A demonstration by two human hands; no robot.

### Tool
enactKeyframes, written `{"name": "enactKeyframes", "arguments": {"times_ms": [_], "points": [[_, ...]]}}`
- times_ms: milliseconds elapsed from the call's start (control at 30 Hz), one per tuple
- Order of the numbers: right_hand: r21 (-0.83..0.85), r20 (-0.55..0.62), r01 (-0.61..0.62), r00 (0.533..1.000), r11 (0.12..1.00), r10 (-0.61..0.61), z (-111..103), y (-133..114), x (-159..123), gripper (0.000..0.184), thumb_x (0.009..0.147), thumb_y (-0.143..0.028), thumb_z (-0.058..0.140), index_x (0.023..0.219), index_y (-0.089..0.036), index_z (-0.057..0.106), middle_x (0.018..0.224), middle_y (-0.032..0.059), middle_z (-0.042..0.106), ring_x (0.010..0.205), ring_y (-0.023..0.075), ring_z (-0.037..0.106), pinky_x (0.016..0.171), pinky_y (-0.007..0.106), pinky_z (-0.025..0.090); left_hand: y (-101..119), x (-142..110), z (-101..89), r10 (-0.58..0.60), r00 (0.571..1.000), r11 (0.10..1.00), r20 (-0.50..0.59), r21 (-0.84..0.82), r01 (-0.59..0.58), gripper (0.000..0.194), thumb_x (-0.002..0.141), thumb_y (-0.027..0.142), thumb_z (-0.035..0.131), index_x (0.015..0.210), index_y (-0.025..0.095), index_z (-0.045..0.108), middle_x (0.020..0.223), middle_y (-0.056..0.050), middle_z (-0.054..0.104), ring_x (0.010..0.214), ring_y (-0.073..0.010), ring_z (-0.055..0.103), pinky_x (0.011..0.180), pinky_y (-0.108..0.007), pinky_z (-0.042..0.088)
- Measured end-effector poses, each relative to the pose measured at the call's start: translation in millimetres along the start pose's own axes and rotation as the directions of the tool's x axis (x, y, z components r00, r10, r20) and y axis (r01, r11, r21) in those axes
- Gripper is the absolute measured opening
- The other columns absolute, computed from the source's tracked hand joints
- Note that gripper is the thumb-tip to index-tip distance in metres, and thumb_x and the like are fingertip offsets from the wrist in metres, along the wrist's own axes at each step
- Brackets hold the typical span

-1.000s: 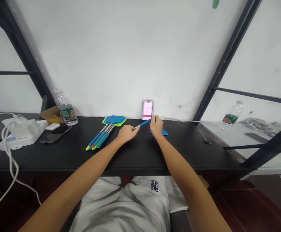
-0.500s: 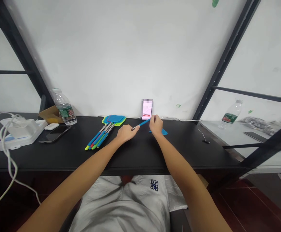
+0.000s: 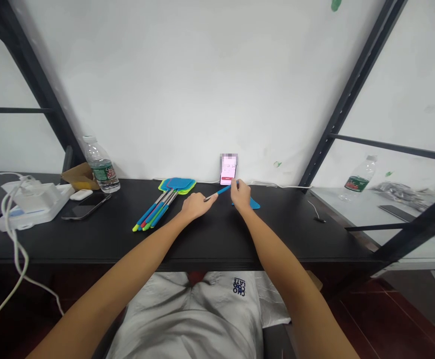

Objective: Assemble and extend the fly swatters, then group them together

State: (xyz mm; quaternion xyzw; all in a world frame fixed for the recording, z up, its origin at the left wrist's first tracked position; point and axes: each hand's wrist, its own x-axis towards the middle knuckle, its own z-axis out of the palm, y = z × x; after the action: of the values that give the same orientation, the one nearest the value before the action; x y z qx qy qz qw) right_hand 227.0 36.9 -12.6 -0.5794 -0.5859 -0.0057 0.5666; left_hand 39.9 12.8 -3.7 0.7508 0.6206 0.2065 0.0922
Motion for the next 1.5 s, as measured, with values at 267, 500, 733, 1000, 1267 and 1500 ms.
{"name": "enactKeyframes", "arguments": {"times_ms": [267, 500, 733, 1000, 1267, 1500], "points": [[-0.135, -0.118, -0.075, 0.991, 0.988, 0.059, -4, 13, 11, 0.04, 0.09, -0.046, 0.046, 0.058, -0.023, 0.036, 0.054, -0.0011, 0.045, 0.053, 0.0155, 0.038, 0.057, 0.029, 0.028, 1, -1, -0.9, -0.007, 1.0, 1.0, -0.001, -0.016, 0.007, 0.086, 0.078, 0.083, 0.021, 0.087, 0.016, 0.074, 0.093, -0.019, 0.071, 0.094, -0.0322, 0.067, 0.076, -0.035, 0.049], [-0.156, -0.095, -0.095, 0.992, 0.983, 0.081, -3, 18, 11, 0.04, 0.089, -0.046, 0.047, 0.057, -0.023, 0.037, 0.052, -0.0007, 0.045, 0.053, 0.0161, 0.039, 0.056, 0.029, 0.027, 1, 0, -0.7, -0.002, 1.0, 1.0, -0.001, -0.031, 0.002, 0.087, 0.077, 0.084, 0.021, 0.087, 0.016, 0.074, 0.093, -0.019, 0.07, 0.093, -0.0318, 0.067, 0.076, -0.035, 0.049], [-0.188, -0.033, -0.03, 0.999, 0.982, 0.025, -1, 13, 7, 0.043, 0.089, -0.049, 0.046, 0.056, -0.023, 0.038, 0.052, -0.0008, 0.045, 0.052, 0.0158, 0.04, 0.055, 0.029, 0.027, 1, -1, 0.3, 0.002, 1.0, 1.0, -0.014, -0.029, -0.002, 0.087, 0.078, 0.084, 0.021, 0.086, 0.016, 0.074, 0.093, -0.019, 0.071, 0.094, -0.032, 0.067, 0.077, -0.035, 0.049], [-0.199, 0.02, -0.02, 1.0, 0.98, 0.024, 2, 15, 6, 0.043, 0.088, -0.05, 0.048, 0.056, -0.023, 0.038, 0.051, -0.001, 0.045, 0.051, 0.0151, 0.038, 0.054, 0.029, 0.027, 1, -1, -0.4, 0.011, 1.0, 1.0, -0.006, -0.025, -0.012, 0.087, 0.078, 0.084, 0.02, 0.087, 0.016, 0.075, 0.093, -0.018, 0.071, 0.093, -0.0304, 0.067, 0.076, -0.033, 0.049], [-0.212, 0.105, 0.061, 0.994, 0.975, -0.039, 9, 15, 2, 0.038, 0.085, -0.05, 0.05, 0.06, -0.022, 0.042, 0.054, -0.001, 0.049, 0.054, 0.0154, 0.043, 0.056, 0.027, 0.028, 0, -2, -0.7, 0.022, 1.0, 0.999, 0.003, -0.025, -0.022, 0.089, 0.078, 0.084, 0.019, 0.089, 0.016, 0.074, 0.094, -0.019, 0.071, 0.094, -0.0312, 0.067, 0.076, -0.034, 0.049], [-0.229, 0.2, 0.174, 0.971, 0.958, -0.128, 8, 7, -2, 0.027, 0.08, -0.044, 0.056, 0.066, -0.022, 0.047, 0.058, -0.0013, 0.053, 0.057, 0.0153, 0.048, 0.057, 0.026, 0.028, 0, -1, -0.7, 0.007, 1.0, 0.999, -0.011, -0.032, -0.007, 0.087, 0.079, 0.082, 0.019, 0.091, 0.015, 0.074, 0.095, -0.019, 0.071, 0.095, -0.0319, 0.067, 0.077, -0.034, 0.049]]}}
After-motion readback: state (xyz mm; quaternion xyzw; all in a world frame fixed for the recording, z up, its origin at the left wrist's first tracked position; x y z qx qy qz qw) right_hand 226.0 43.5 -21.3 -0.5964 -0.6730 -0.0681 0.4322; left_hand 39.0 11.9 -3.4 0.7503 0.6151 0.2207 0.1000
